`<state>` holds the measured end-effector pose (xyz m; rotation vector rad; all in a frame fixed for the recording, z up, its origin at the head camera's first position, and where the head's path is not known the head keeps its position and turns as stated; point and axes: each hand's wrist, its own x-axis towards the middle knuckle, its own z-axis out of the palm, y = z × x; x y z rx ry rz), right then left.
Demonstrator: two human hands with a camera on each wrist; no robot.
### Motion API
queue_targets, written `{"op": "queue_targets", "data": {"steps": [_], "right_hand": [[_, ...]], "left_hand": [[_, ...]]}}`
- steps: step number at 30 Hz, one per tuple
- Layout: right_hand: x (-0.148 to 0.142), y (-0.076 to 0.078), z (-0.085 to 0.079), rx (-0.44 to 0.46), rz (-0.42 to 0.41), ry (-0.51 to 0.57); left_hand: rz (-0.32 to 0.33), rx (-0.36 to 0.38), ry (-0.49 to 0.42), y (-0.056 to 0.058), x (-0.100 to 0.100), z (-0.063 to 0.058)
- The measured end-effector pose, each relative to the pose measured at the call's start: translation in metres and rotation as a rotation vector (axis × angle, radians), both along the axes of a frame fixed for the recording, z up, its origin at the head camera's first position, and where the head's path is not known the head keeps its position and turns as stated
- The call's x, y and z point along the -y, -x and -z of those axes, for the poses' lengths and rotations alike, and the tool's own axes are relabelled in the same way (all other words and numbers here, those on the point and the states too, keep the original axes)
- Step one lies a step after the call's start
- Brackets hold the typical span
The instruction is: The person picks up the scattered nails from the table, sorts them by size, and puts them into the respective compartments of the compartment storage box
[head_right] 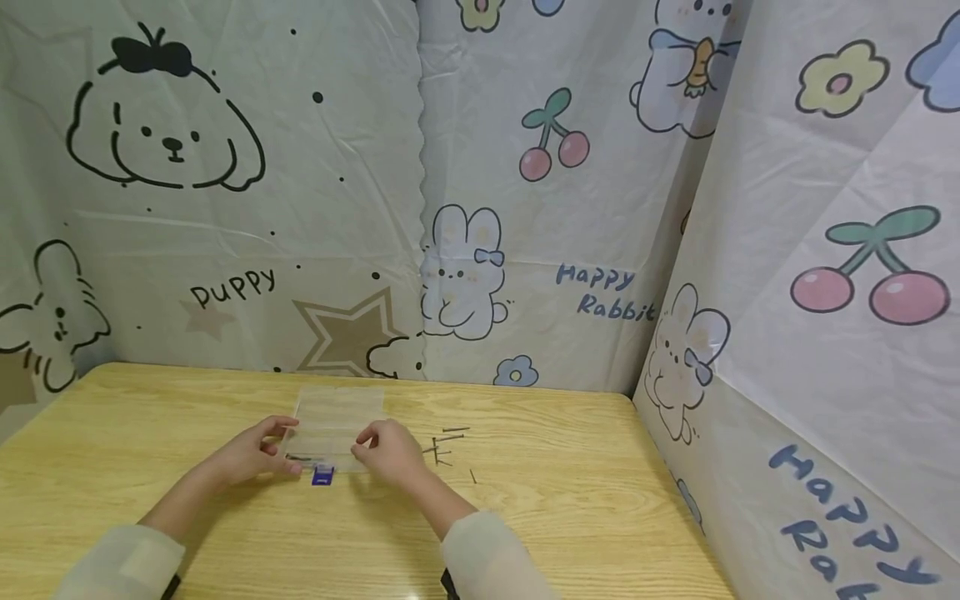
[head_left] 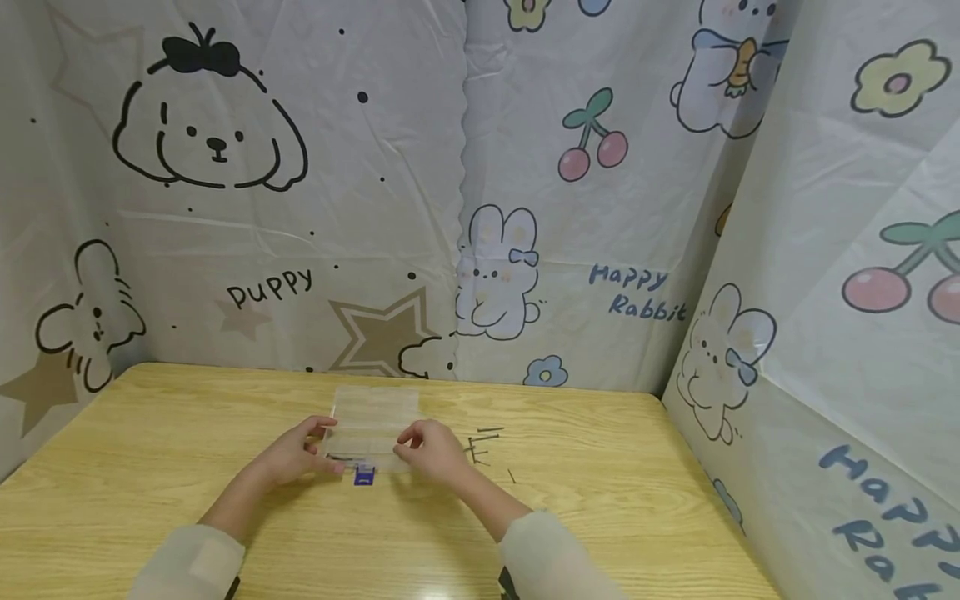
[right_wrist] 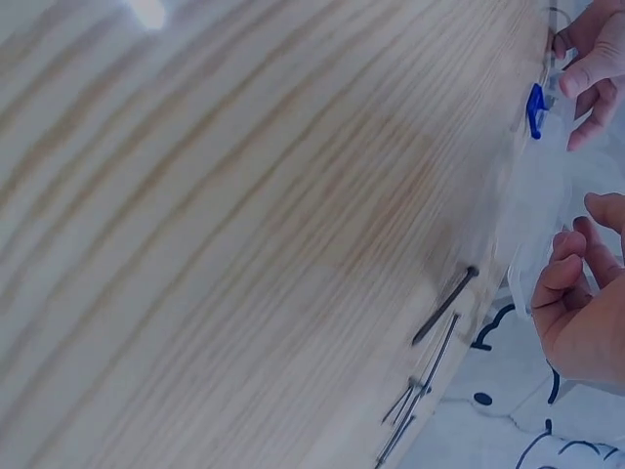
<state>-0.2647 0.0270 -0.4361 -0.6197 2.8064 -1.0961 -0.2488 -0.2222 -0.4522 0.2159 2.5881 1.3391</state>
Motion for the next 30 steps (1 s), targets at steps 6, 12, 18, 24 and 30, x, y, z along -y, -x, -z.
{"op": "queue_targets", "data": {"steps": [6, 12, 18, 24, 30], "right_hand": [[-0.015, 0.000, -0.001, 0.004, 0.011, -0.021], [-0.032, -0.002, -0.002, 0.007, 0.006, -0.030], [-0.047, -0.006, 0.001, 0.005, 0.015, -0.068], [-0.062, -0.012, 0.004, 0.003, -0.001, -0.084], [-0.076, -0.015, 0.011, -0.028, -0.005, -0.139]], "left_hand": [[-0.001, 0.003, 0.001, 0.001, 0.001, -0.001], [0.004, 0.006, -0.002, 0.001, 0.001, 0.000], [0.006, 0.008, -0.002, 0.001, 0.002, 0.002], [0.006, 0.007, 0.001, 0.001, 0.002, 0.002], [0.012, 0.009, -0.009, 0.001, 0.002, 0.000]]}}
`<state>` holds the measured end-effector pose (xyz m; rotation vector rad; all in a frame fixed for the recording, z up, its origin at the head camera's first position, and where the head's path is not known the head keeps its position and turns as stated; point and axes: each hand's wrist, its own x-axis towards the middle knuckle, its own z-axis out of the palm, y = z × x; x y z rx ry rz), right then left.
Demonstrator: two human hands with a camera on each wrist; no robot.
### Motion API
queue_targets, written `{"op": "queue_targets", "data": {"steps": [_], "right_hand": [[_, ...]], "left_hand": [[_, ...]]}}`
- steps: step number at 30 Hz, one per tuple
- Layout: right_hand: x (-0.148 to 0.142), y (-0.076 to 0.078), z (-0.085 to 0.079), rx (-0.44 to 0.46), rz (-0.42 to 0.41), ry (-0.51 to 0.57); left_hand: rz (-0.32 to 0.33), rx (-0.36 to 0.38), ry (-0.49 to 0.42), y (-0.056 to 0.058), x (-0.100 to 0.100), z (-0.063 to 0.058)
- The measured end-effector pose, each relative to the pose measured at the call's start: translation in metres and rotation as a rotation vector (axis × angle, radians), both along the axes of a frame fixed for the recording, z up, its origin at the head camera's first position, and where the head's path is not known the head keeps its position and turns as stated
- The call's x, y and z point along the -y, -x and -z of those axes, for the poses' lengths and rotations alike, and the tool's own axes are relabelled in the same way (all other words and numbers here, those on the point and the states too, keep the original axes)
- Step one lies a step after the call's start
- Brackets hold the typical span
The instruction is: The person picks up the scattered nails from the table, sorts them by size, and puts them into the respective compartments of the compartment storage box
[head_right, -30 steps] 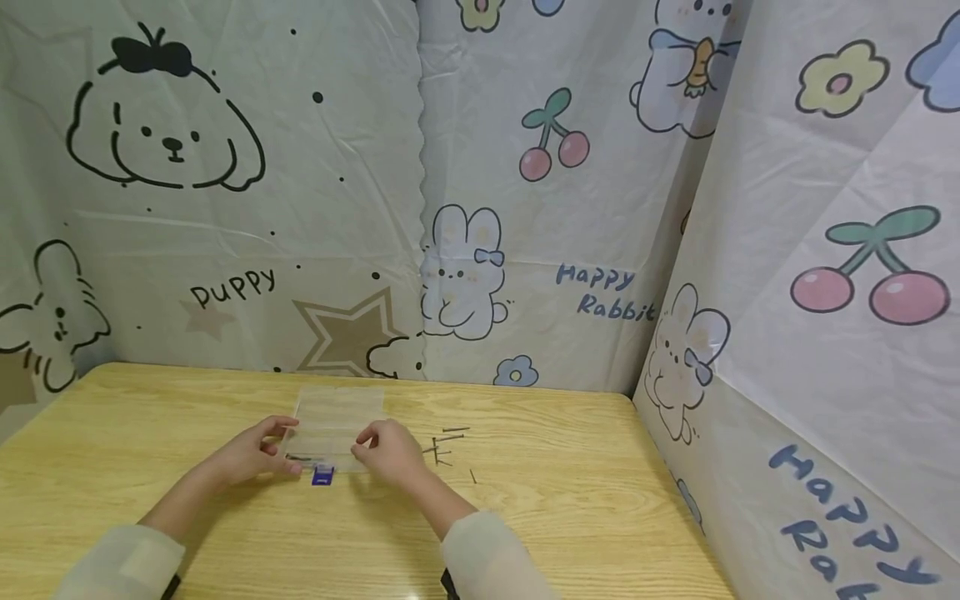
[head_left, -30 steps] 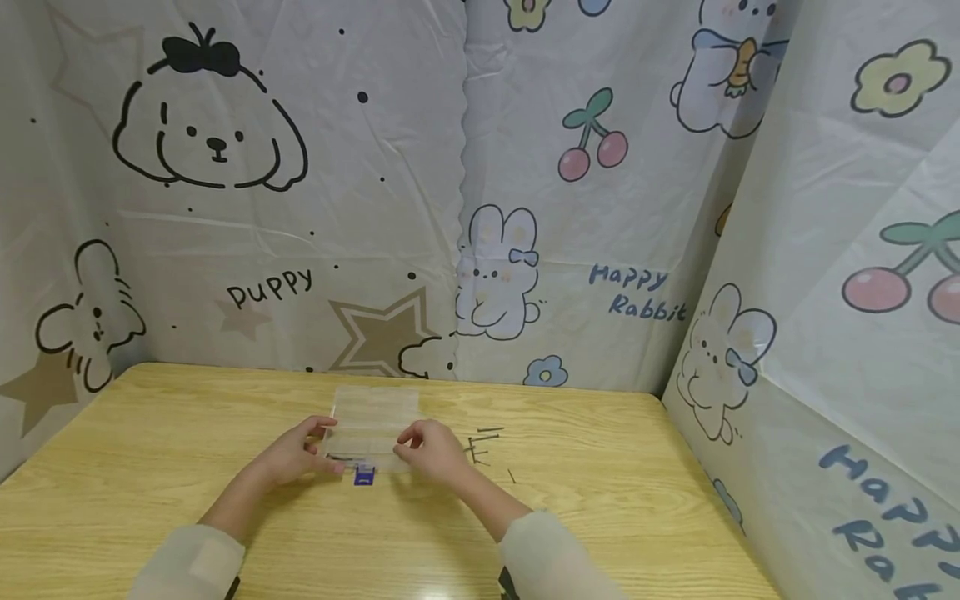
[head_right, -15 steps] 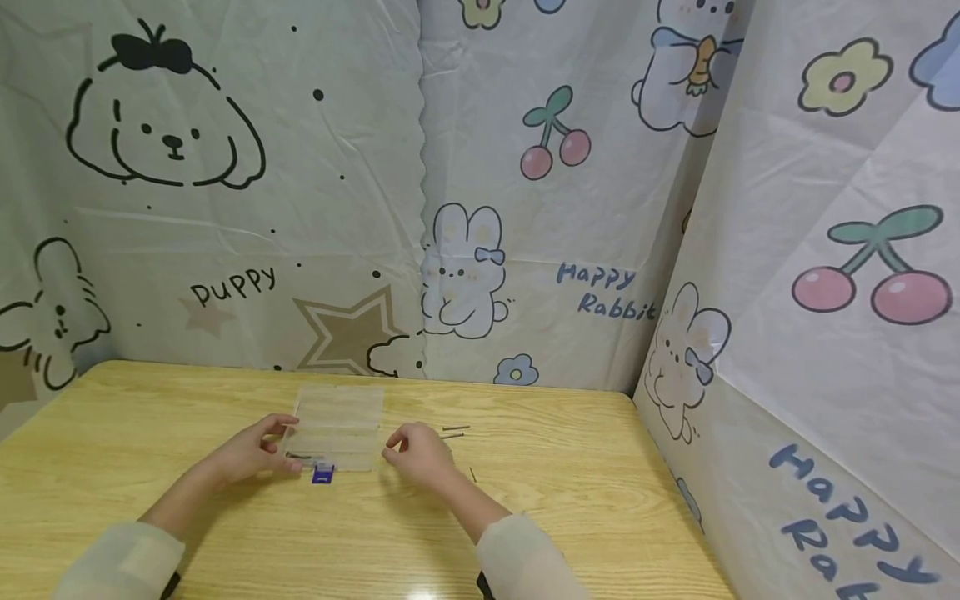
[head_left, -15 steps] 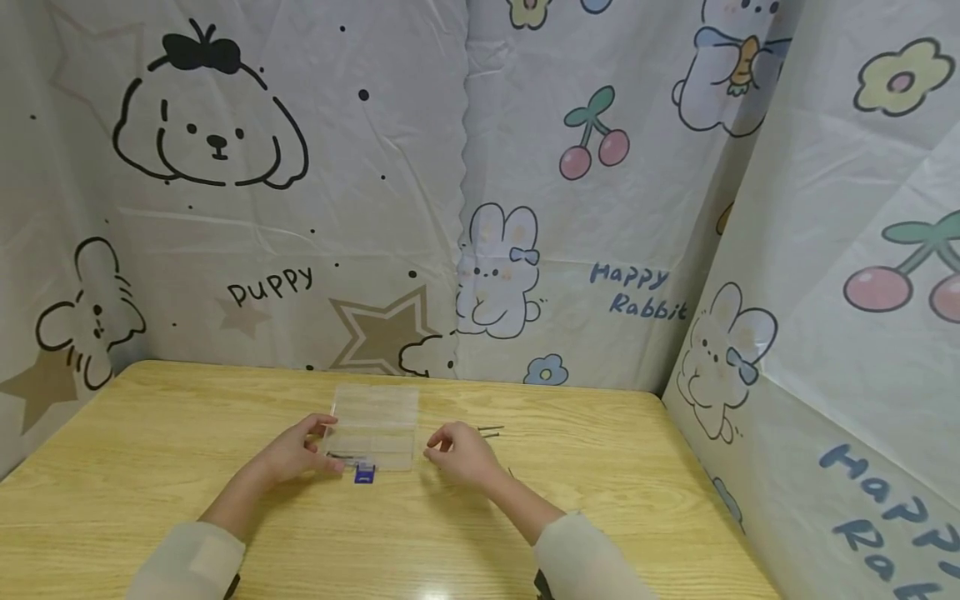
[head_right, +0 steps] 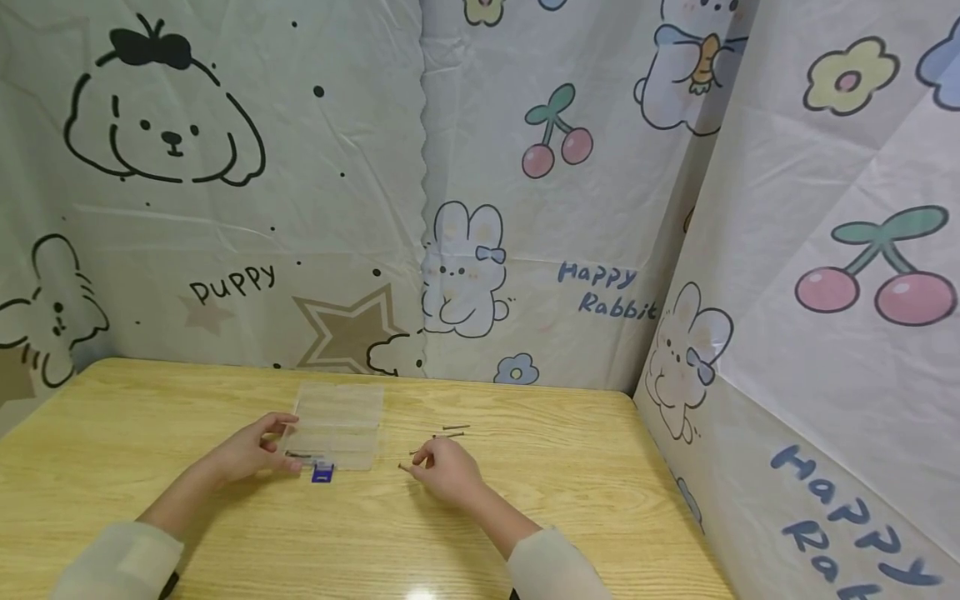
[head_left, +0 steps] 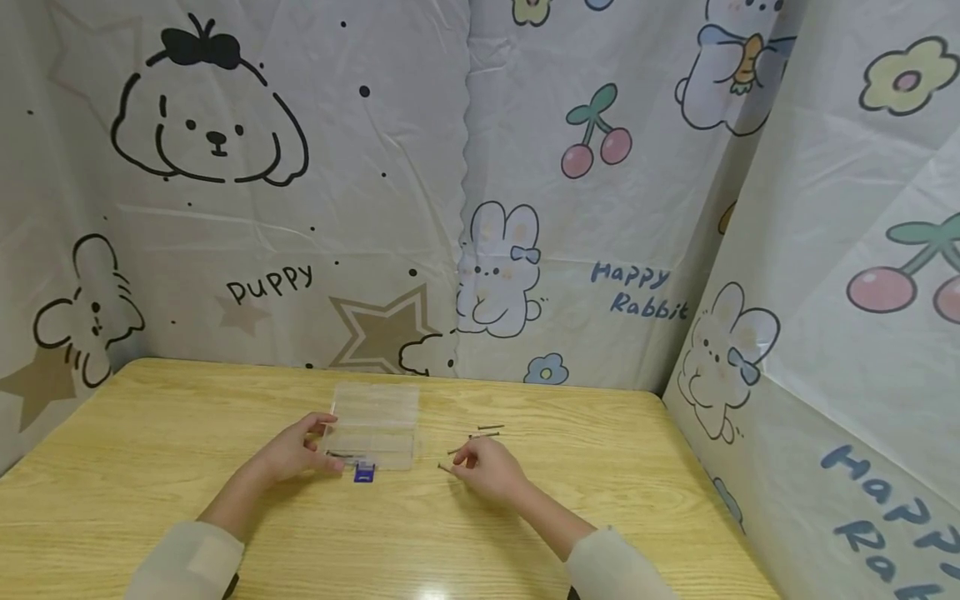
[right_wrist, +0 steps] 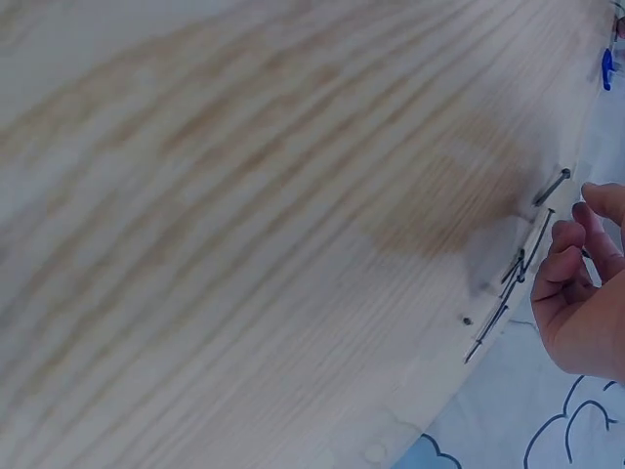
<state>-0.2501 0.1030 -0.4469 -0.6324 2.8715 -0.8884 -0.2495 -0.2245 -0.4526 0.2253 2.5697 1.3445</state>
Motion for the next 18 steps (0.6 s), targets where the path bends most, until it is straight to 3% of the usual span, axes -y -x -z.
{"op": "queue_targets", "data": {"steps": [7, 18], "right_hand": [[-0.017, -0.005, 0.007, -0.044, -0.006, -0.067], [-0.031, -0.012, 0.009, -0.044, 0.006, -0.081]], "left_hand": [[-0.001, 0.000, 0.006, -0.001, -0.002, -0.003], [0.003, -0.015, 0.021, -0.002, -0.002, -0.004]]}}
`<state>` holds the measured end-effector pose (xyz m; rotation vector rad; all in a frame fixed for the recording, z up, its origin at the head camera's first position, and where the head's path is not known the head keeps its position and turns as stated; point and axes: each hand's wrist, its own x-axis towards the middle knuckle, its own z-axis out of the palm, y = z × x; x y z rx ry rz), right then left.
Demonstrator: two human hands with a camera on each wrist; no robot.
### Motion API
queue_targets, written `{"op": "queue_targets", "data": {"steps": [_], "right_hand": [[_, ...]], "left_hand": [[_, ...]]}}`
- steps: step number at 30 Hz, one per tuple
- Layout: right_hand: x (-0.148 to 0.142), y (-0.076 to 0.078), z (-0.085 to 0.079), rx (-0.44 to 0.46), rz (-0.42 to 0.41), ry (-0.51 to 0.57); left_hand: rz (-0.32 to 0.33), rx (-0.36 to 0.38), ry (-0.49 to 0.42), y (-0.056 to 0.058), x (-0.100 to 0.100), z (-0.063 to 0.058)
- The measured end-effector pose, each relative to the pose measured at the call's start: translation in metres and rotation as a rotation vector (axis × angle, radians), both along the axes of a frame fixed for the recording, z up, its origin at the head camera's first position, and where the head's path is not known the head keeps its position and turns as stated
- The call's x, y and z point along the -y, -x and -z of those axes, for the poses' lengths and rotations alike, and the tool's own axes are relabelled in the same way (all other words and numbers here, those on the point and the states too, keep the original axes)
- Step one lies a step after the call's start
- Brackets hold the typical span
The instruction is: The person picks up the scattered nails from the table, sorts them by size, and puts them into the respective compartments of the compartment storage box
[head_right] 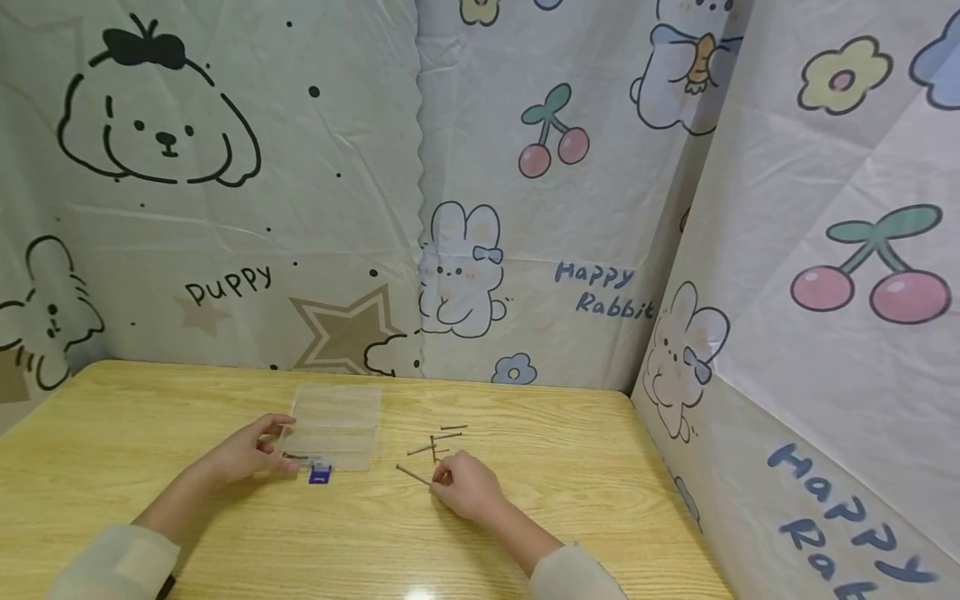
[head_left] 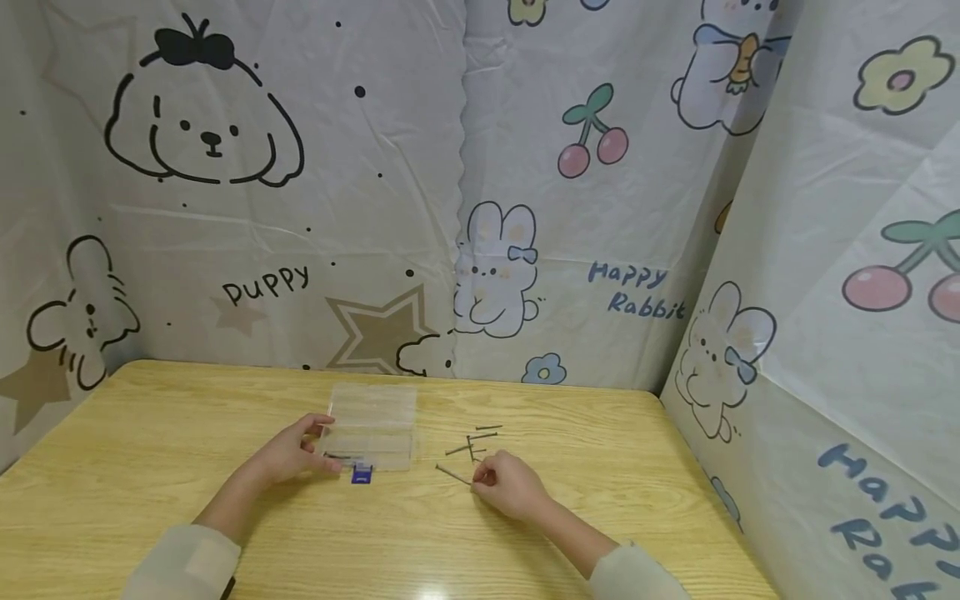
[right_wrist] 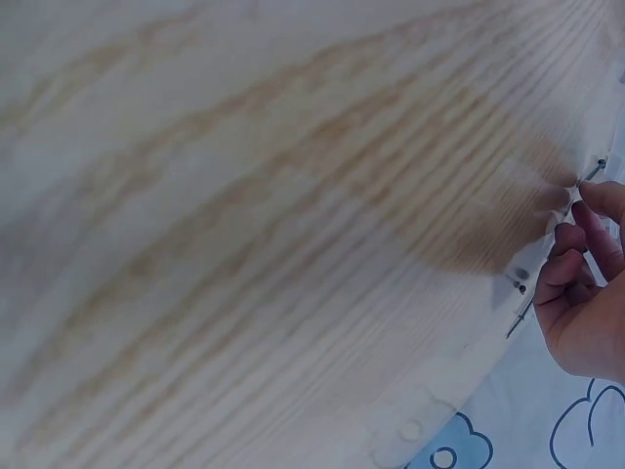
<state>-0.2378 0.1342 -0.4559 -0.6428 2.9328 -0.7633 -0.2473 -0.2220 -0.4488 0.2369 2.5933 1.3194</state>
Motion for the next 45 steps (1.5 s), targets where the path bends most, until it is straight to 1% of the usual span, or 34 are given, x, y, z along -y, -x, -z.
{"op": "queue_targets", "data": {"steps": [6, 17, 23, 38, 45], "right_hand": [[-0.001, 0.001, 0.005, 0.010, 0.005, 0.005], [0.000, 0.002, 0.005, -0.026, -0.009, 0.017], [0.002, 0.003, 0.006, -0.028, -0.006, 0.014], [0.009, 0.004, 0.007, -0.021, -0.011, 0.030], [0.010, 0.003, 0.007, 0.003, -0.017, 0.060]], "left_hand": [[-0.001, 0.002, -0.002, 0.000, 0.001, 0.000], [-0.008, 0.010, 0.001, 0.002, 0.000, 0.000], [-0.008, 0.008, 0.005, 0.002, 0.001, 0.002], [-0.010, 0.004, -0.002, 0.001, 0.001, 0.001], [-0.011, -0.004, 0.009, 0.001, 0.001, 0.002]]}}
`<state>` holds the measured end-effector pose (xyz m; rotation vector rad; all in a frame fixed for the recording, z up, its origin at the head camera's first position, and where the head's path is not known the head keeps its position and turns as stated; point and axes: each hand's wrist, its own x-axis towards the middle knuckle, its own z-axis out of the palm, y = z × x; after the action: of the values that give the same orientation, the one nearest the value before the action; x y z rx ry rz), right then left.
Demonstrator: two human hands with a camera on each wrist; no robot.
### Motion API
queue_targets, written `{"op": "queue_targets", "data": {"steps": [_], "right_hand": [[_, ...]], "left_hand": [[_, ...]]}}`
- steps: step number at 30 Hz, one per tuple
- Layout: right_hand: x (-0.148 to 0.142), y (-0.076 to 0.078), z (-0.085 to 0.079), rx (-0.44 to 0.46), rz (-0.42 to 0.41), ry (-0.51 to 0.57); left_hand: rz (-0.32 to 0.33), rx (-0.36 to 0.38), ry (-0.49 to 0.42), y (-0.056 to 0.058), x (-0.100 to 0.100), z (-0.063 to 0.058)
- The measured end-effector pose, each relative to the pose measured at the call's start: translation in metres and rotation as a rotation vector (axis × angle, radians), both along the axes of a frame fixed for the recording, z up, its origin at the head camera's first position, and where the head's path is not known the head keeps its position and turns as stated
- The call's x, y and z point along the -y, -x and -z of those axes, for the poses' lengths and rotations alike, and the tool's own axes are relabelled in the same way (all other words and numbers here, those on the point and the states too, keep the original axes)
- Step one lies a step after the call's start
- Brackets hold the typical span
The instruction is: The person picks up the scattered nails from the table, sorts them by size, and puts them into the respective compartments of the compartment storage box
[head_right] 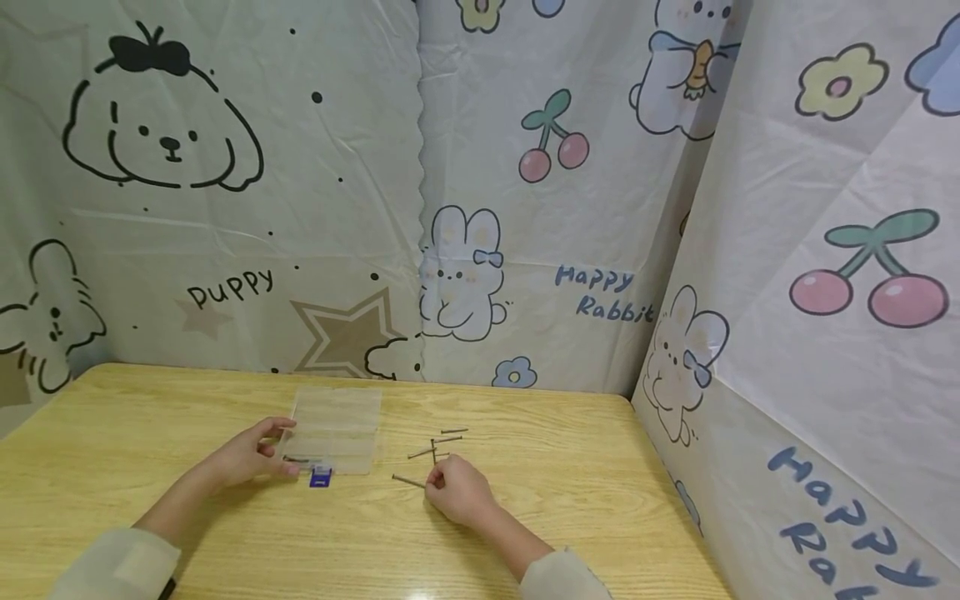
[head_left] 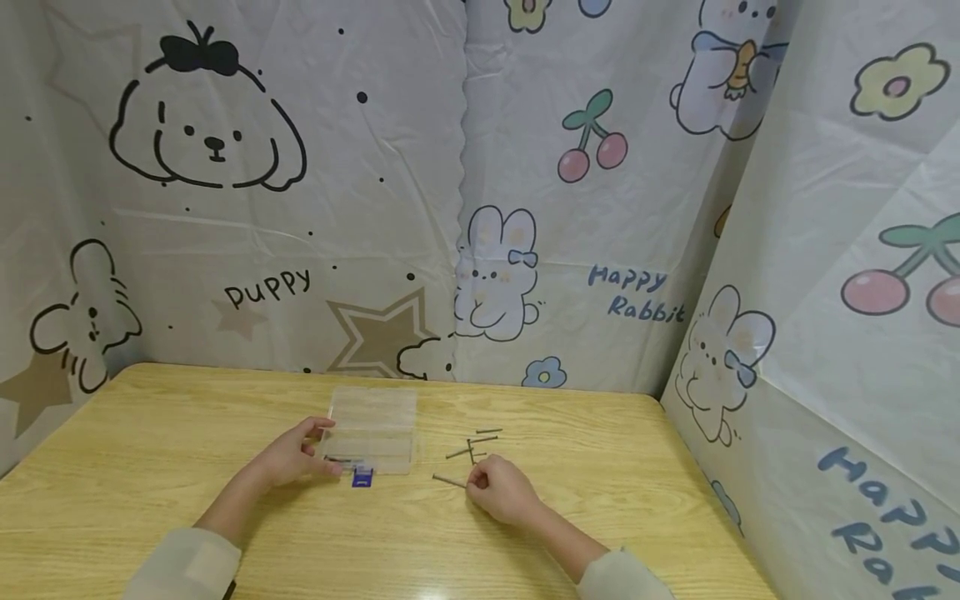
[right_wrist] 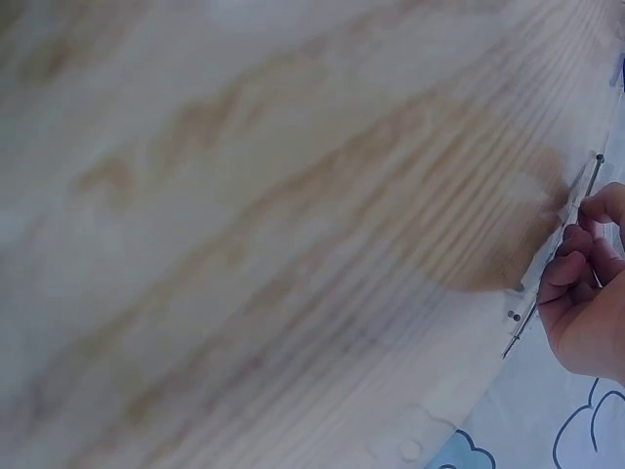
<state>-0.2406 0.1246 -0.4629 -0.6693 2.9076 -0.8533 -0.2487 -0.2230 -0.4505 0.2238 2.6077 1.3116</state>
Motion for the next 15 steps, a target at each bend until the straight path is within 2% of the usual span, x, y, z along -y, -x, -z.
{"op": "queue_targets", "data": {"steps": [8, 15], "right_hand": [[0.0000, 0.0020, -0.0028, 0.048, 0.014, 0.098], [0.0041, 0.0042, -0.0084, 0.025, 0.036, 0.115]], "left_hand": [[0.006, -0.004, -0.004, 0.0001, 0.0002, 0.0009], [0.005, 0.000, -0.003, 0.0003, 0.0001, 0.0010]]}}
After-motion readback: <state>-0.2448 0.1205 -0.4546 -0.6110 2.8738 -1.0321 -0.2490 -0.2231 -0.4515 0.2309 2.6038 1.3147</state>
